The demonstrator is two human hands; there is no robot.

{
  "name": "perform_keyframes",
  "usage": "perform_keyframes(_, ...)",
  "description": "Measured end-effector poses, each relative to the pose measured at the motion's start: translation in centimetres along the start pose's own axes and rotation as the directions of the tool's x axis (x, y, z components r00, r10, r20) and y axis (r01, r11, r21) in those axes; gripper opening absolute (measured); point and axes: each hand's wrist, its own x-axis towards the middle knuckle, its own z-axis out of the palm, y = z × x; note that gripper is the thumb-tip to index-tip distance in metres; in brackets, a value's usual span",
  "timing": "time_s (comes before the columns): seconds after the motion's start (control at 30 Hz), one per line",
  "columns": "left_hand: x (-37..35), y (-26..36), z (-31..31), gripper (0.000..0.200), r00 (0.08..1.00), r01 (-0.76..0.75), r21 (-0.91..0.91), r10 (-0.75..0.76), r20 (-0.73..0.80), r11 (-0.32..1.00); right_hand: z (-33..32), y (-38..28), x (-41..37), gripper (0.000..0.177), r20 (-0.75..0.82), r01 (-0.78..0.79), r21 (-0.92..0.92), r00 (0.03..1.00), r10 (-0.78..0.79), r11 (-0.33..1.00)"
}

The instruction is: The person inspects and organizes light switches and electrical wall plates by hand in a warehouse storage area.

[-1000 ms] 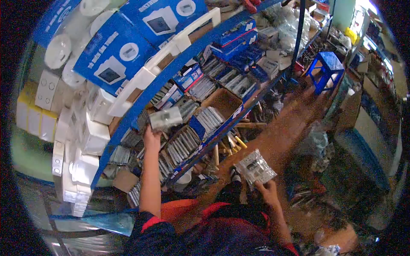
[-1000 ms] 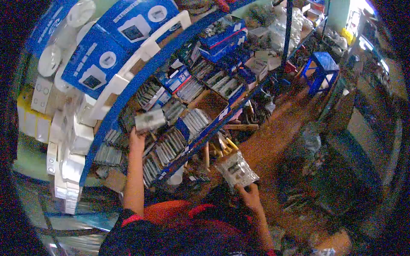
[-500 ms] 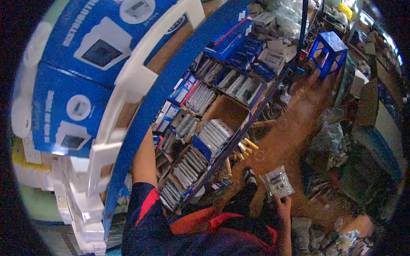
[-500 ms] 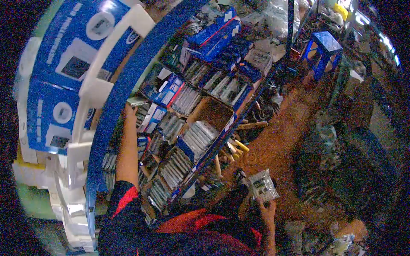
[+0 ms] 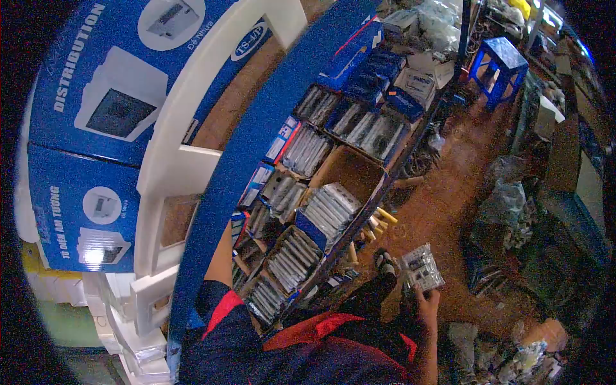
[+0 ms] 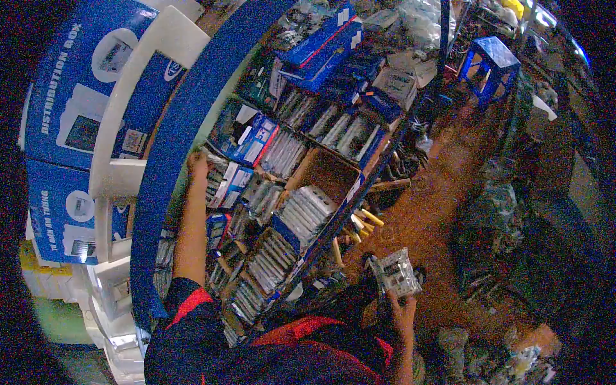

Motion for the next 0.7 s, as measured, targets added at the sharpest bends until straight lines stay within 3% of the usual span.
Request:
perform_keyframes(0.03,0.1,0.7,-0.1,0.022,0.999,-0.047,0.110,0.045,0.026,0.993,0.0,0.2,0.3,0.037,0.022,0.005,-0.021,1.000,-0.004,1.000)
perform_keyframes(0.07,-1.8,0.7,0.8,0.024,0.998,-0.061,-0.075,0.059,-0.030,0.995,0.0,0.3,0.4,0.039,0.045,0.009,-0.042,0.999,-0.007,0.999)
perform_keyframes(0.13,-1.8,-0.3,0.4,0.026,0.999,0.015,-0.248,-0.007,0.036,0.969,0.1,-0.4,0.1,0.041,0.007,-0.045,-0.067,0.999,0.046,0.997)
perform_keyframes(0.17,-1.5,-0.8,0.3,0.027,0.999,0.027,-0.259,-0.018,0.037,0.965,0.2,-1.1,-0.1,0.041,-0.012,-0.073,-0.078,0.997,0.072,0.994)
perform_keyframes(0.27,-1.8,-1.4,0.5,0.028,1.000,-0.018,-0.224,0.013,-0.025,0.975,-0.1,-2.1,0.0,0.040,0.121,-0.074,0.006,0.990,0.073,0.997)
perform_keyframes(0.33,-2.0,-1.7,0.6,0.029,0.997,-0.053,-0.188,0.041,-0.068,0.981,0.4,-0.1,0.4,0.037,0.042,-0.002,-0.005,0.999,0.002,1.000)
perform_keyframes(0.43,-2.4,-2.1,0.6,0.030,0.986,-0.120,-0.082,0.110,-0.126,0.989,-0.1,-0.4,0.1,0.034,0.038,0.022,-0.040,0.999,-0.020,0.999)
perform_keyframes(0.57,-3.9,-3.0,0.9,0.033,0.910,-0.336,0.211,0.374,-0.179,0.918,-0.8,0.4,0.3,0.043,0.056,0.044,-0.054,0.998,-0.041,0.998)
perform_keyframes(0.63,-4.7,-3.4,0.7,0.034,0.762,-0.553,0.517,0.648,-0.004,0.653,-1.2,-0.8,0.0,0.043,0.070,0.003,0.021,0.998,-0.004,1.000)
perform_keyframes(0.67,-5.6,-2.6,0.3,0.035,0.653,-0.633,0.633,0.746,0.127,0.446,-1.2,-1.3,-0.2,0.043,0.084,-0.016,0.058,0.996,0.011,0.998)
perform_keyframes(0.7,-6.6,-1.8,0.4,0.035,0.720,-0.589,0.645,0.679,0.144,0.487,-1.1,-0.5,0.0,0.043,0.048,0.001,0.012,0.999,-0.002,1.000)
